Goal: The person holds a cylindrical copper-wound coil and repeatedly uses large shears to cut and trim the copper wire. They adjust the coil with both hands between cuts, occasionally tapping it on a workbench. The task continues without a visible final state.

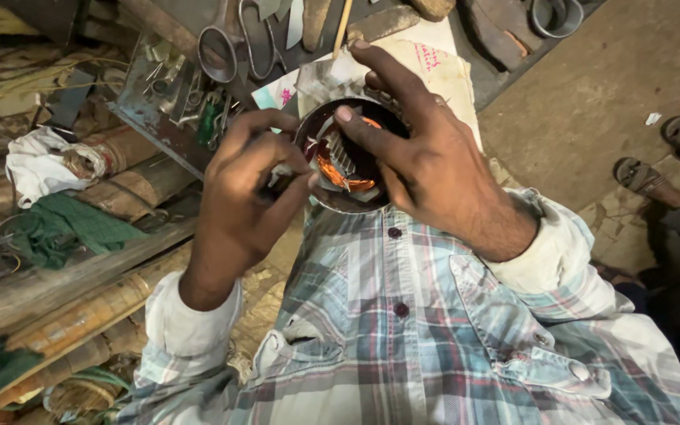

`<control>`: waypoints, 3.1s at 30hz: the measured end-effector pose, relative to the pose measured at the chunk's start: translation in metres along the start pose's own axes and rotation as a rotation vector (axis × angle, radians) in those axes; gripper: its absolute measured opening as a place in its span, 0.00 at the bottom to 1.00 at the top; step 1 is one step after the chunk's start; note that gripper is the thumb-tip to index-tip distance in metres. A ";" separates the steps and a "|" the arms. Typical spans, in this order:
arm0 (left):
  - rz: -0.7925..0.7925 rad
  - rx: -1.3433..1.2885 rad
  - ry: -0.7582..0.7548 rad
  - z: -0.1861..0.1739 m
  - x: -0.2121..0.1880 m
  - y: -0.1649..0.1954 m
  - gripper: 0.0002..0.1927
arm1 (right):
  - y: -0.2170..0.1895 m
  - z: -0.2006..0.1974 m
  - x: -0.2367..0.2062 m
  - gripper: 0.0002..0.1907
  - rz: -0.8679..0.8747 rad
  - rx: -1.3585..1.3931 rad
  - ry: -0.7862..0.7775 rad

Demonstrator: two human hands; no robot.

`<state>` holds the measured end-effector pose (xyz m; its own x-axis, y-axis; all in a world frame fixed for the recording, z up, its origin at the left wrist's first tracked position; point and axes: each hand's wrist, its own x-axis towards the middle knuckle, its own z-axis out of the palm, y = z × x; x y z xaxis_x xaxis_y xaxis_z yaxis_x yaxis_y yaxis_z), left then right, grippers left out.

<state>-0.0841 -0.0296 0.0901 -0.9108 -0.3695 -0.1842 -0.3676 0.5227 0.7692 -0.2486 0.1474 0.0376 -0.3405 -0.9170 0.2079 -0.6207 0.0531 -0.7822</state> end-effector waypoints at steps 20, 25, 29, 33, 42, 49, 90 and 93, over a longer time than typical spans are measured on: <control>0.310 0.186 -0.015 -0.008 0.008 0.000 0.21 | 0.002 0.002 -0.006 0.11 0.023 0.059 0.178; 0.381 0.329 -0.039 -0.005 0.014 -0.002 0.27 | -0.001 -0.003 -0.002 0.21 -0.031 -0.013 0.111; 0.375 0.252 -0.085 -0.005 0.019 -0.004 0.24 | -0.003 -0.006 -0.001 0.25 -0.006 -0.029 0.046; 0.343 0.232 -0.110 -0.008 0.023 -0.005 0.19 | -0.002 -0.003 -0.003 0.24 -0.004 -0.017 0.051; 0.329 0.069 -0.139 -0.009 0.023 -0.003 0.24 | 0.003 -0.002 -0.008 0.16 0.002 0.071 0.114; 0.123 0.258 -0.223 0.002 0.025 0.000 0.26 | 0.005 0.005 -0.011 0.16 0.054 0.093 0.098; 0.490 0.199 -0.229 -0.012 0.044 -0.035 0.40 | -0.065 -0.011 -0.027 0.21 0.220 -0.308 -0.077; 0.474 0.186 -0.226 -0.013 0.045 -0.036 0.40 | -0.050 -0.005 -0.021 0.27 -0.013 -0.441 -0.253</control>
<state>-0.1097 -0.0749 0.0618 -0.9946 0.1027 0.0136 0.0842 0.7258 0.6827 -0.2142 0.1660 0.0750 -0.1825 -0.9829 0.0242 -0.8815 0.1527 -0.4468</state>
